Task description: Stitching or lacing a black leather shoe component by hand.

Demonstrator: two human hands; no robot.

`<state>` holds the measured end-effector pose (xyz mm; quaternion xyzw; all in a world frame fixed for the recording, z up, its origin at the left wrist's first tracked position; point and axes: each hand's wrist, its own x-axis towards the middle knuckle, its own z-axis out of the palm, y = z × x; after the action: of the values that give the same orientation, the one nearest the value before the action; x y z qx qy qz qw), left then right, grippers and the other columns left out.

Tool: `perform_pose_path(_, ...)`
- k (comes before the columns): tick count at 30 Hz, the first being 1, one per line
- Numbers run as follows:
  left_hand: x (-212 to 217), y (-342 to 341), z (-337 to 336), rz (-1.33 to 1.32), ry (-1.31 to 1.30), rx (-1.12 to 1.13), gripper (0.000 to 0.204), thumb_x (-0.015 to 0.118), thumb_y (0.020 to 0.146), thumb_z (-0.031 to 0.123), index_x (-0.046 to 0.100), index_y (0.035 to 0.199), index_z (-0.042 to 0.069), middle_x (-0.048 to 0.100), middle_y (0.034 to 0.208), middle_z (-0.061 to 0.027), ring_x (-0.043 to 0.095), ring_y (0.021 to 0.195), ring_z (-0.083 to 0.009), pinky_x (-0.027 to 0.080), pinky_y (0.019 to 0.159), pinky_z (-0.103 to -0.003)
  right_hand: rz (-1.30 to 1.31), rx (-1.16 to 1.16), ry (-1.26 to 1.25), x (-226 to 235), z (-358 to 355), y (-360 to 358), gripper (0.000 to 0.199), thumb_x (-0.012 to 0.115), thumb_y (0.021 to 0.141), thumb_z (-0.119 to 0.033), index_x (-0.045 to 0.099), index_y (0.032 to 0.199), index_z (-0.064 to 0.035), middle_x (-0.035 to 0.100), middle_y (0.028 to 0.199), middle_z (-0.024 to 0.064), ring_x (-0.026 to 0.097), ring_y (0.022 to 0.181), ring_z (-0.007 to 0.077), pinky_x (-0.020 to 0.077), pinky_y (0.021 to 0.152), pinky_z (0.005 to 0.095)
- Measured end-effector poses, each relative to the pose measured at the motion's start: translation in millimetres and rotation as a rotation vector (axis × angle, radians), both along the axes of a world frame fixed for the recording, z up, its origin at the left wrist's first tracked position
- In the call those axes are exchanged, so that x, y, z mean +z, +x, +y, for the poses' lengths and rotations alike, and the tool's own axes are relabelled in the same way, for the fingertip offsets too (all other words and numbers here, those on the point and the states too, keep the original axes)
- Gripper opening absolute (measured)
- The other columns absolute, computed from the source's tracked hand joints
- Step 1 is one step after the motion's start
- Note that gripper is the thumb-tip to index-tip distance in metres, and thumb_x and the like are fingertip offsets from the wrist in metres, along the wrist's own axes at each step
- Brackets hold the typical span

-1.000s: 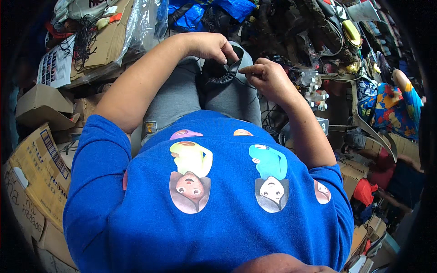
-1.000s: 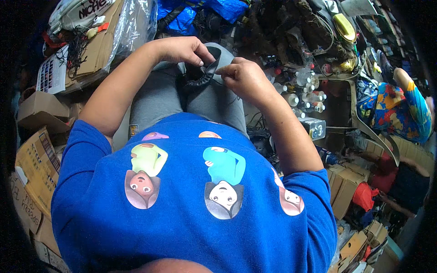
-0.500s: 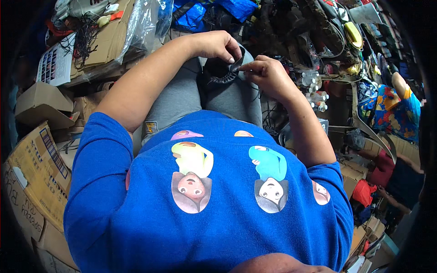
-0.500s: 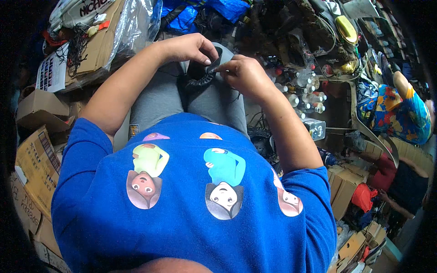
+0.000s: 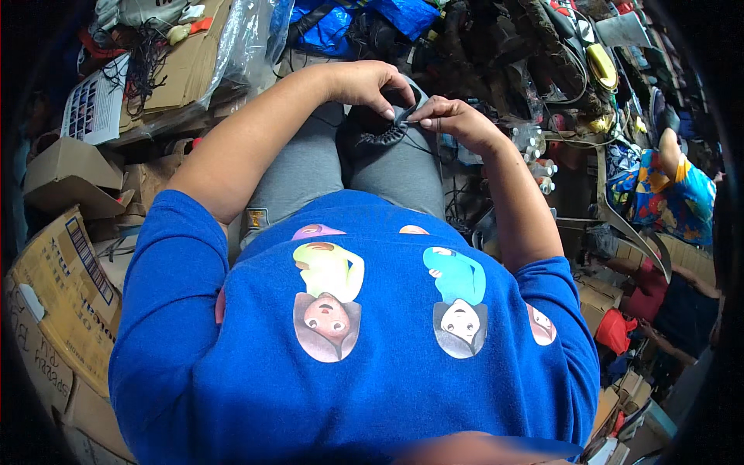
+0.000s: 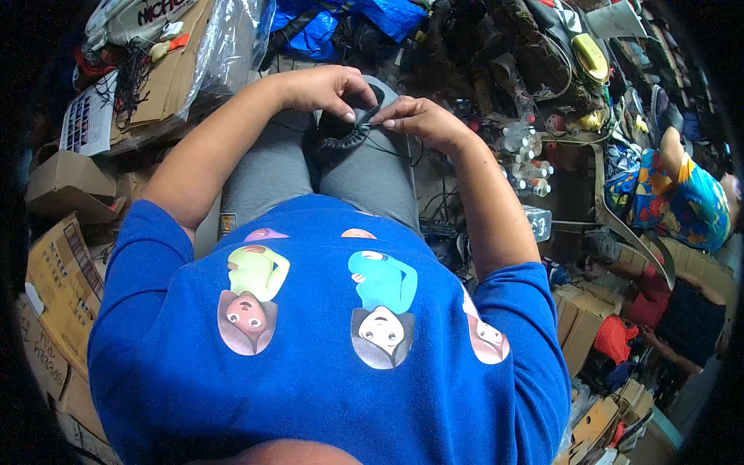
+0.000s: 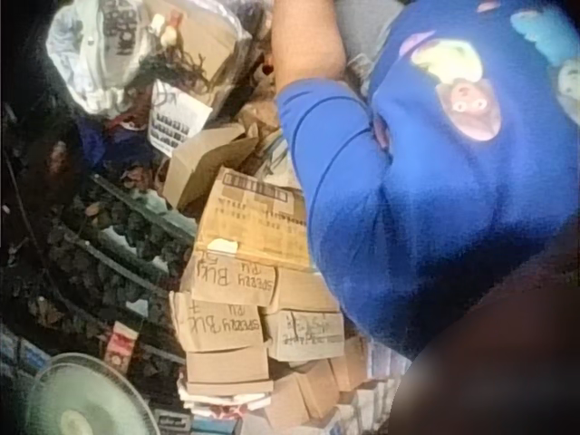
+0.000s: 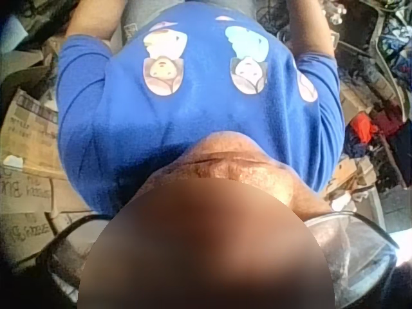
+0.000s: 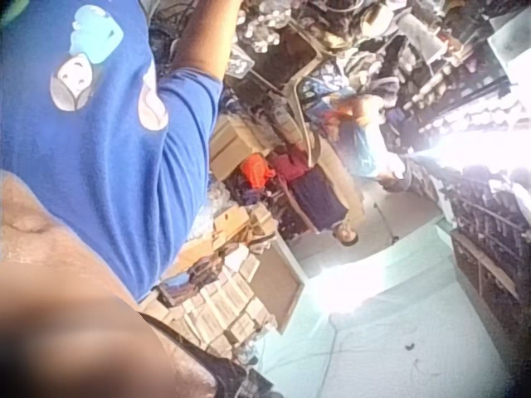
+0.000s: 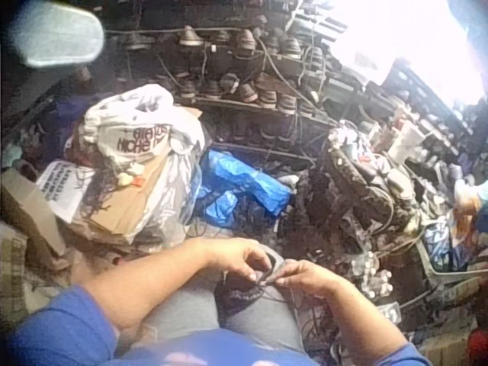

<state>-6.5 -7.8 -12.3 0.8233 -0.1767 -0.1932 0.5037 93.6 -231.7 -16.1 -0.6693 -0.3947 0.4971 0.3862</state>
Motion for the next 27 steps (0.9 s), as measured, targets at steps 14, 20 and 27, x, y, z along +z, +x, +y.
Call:
perform_pose_path(14, 9, -81, 18, -0.305, 0.525, 0.335, 0.023, 0.071, 0.072, 0.015, 0.061, 0.090, 0.005, 0.052, 0.099, -0.0136, 0.056, 0.092, -0.0308, 0.045, 0.082, -0.037, -0.486, -0.173, 0.092, 29, -2, -50, 0.023, 0.066, 0.079, -0.005, 0.069, 0.101, -0.0115, 0.051, 0.076, 0.0031, 0.052, 0.072, 0.0139, 0.0442, 0.067, 0.0276)
perform_pose_path(20, 2, -110, 94, -0.436, 0.607, 0.836, 0.012, 0.052, 0.079, 0.000, 0.059, 0.088, 0.002, 0.053, 0.097, -0.0159, 0.054, 0.090, -0.0320, 0.045, 0.081, -0.038, -0.886, -0.153, 0.075, 30, -6, -82, 0.030, 0.062, 0.076, -0.005, 0.067, 0.104, -0.0146, 0.056, 0.083, 0.0107, 0.057, 0.081, 0.0290, 0.0431, 0.077, 0.0401)
perform_pose_path(27, 20, -120, -4, -0.310, 0.173, 0.668, 0.029, 0.057, 0.075, -0.003, 0.067, 0.100, 0.008, 0.055, 0.083, -0.0092, 0.055, 0.080, -0.0234, 0.046, 0.072, -0.033, -1.161, -0.138, 0.066, 21, -4, -106, 0.033, 0.059, 0.079, -0.009, 0.064, 0.111, -0.0139, 0.055, 0.081, 0.0082, 0.056, 0.083, 0.0261, 0.0386, 0.085, 0.0419)
